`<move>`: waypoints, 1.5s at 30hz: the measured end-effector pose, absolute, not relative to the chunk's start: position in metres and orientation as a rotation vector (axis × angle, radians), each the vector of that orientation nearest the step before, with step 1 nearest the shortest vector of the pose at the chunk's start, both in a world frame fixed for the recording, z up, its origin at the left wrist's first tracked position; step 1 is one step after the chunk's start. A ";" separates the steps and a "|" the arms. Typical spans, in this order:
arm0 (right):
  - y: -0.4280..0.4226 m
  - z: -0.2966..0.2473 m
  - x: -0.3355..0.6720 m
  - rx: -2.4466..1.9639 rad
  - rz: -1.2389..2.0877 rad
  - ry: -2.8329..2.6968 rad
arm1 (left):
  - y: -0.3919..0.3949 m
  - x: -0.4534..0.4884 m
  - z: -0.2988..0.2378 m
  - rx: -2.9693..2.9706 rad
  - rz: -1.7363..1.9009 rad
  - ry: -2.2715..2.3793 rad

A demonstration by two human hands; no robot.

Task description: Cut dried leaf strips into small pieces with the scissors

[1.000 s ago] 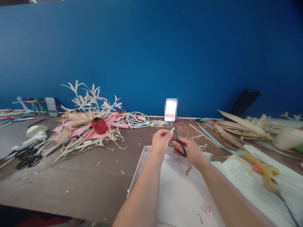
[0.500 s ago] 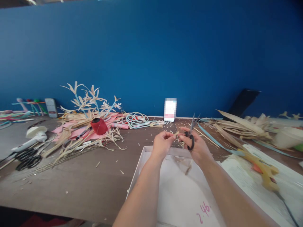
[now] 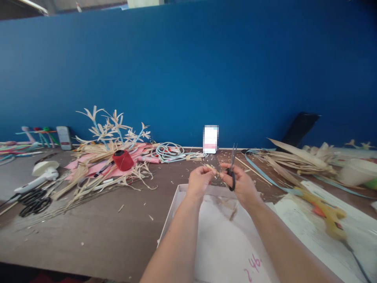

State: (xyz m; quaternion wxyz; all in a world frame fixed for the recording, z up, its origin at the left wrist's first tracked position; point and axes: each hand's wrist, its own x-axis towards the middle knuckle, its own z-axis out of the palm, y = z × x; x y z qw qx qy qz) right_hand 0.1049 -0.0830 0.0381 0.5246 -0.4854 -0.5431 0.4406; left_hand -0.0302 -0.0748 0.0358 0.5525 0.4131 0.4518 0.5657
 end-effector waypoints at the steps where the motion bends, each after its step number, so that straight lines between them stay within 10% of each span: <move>1: -0.084 0.038 0.104 -1.160 1.054 -1.307 | -0.074 -0.030 0.035 0.951 1.352 1.070; 45: -0.087 0.038 0.098 -1.015 1.299 -1.278 | -0.079 -0.031 0.045 0.890 1.409 0.977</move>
